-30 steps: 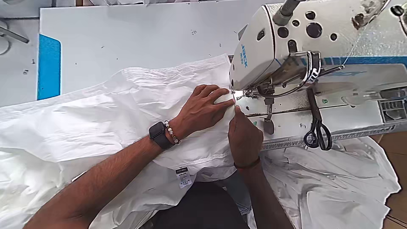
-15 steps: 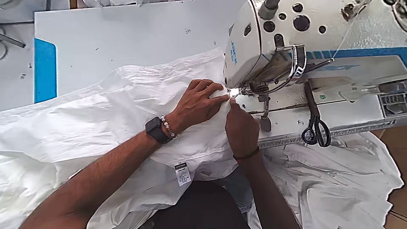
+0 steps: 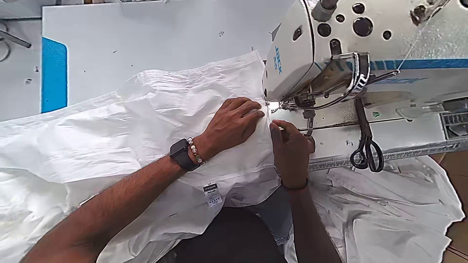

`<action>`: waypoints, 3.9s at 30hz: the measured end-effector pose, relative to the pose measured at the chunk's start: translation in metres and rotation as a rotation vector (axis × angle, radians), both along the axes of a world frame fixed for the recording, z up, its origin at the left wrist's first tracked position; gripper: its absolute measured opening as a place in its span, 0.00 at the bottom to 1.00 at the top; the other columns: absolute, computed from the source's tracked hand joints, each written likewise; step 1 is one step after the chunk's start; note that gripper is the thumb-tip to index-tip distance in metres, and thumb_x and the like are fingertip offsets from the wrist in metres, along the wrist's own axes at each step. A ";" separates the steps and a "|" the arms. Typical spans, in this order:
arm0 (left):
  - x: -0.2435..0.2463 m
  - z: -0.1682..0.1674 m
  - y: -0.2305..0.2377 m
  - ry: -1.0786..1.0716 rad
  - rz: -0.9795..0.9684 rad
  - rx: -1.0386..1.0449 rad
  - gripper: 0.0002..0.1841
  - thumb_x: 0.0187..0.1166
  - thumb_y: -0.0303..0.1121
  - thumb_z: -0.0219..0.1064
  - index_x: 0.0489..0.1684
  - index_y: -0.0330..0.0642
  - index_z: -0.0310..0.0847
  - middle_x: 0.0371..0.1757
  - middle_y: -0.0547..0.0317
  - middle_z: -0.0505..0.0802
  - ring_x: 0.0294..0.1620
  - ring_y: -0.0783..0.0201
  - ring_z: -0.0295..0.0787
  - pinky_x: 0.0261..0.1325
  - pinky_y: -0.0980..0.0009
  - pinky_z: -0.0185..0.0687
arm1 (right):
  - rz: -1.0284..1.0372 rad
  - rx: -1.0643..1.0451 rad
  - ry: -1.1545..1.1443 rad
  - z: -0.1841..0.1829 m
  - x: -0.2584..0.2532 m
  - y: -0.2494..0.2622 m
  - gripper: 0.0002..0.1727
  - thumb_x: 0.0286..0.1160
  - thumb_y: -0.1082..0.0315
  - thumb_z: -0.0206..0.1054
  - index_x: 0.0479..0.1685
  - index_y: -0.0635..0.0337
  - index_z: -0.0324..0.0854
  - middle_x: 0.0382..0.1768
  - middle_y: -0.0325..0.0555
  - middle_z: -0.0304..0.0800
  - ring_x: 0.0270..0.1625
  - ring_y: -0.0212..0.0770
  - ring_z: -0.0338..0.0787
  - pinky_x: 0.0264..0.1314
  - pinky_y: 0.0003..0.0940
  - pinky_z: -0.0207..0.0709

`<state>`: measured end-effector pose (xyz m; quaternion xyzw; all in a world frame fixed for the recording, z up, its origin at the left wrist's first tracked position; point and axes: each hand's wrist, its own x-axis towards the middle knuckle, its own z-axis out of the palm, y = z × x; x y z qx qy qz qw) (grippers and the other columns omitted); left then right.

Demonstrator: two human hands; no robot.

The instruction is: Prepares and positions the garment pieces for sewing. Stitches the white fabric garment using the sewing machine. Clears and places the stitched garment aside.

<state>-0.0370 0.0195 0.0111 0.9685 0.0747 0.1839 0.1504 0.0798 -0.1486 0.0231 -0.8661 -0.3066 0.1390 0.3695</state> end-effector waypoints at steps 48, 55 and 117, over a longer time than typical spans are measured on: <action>-0.014 0.003 -0.016 0.038 -0.098 -0.013 0.16 0.86 0.41 0.58 0.59 0.60 0.93 0.72 0.64 0.89 0.79 0.55 0.77 0.78 0.50 0.69 | 1.037 -0.837 0.114 0.019 -0.062 -0.073 0.15 0.79 0.56 0.62 0.56 0.47 0.89 0.40 0.55 0.93 0.44 0.60 0.93 0.38 0.62 0.83; 0.002 0.003 -0.009 -0.035 -0.027 -0.014 0.15 0.85 0.36 0.57 0.54 0.48 0.92 0.63 0.59 0.92 0.70 0.56 0.84 0.72 0.57 0.75 | 0.112 -0.014 -0.253 0.007 -0.010 -0.025 0.15 0.86 0.56 0.62 0.55 0.52 0.90 0.35 0.37 0.91 0.29 0.31 0.88 0.30 0.33 0.84; -0.016 -0.026 -0.014 -0.136 -0.058 0.168 0.18 0.87 0.50 0.54 0.67 0.74 0.86 0.74 0.76 0.86 0.78 0.66 0.77 0.78 0.57 0.70 | 0.004 -0.243 -0.186 0.016 -0.019 -0.003 0.13 0.73 0.54 0.69 0.45 0.48 0.95 0.34 0.38 0.95 0.41 0.41 0.94 0.45 0.48 0.87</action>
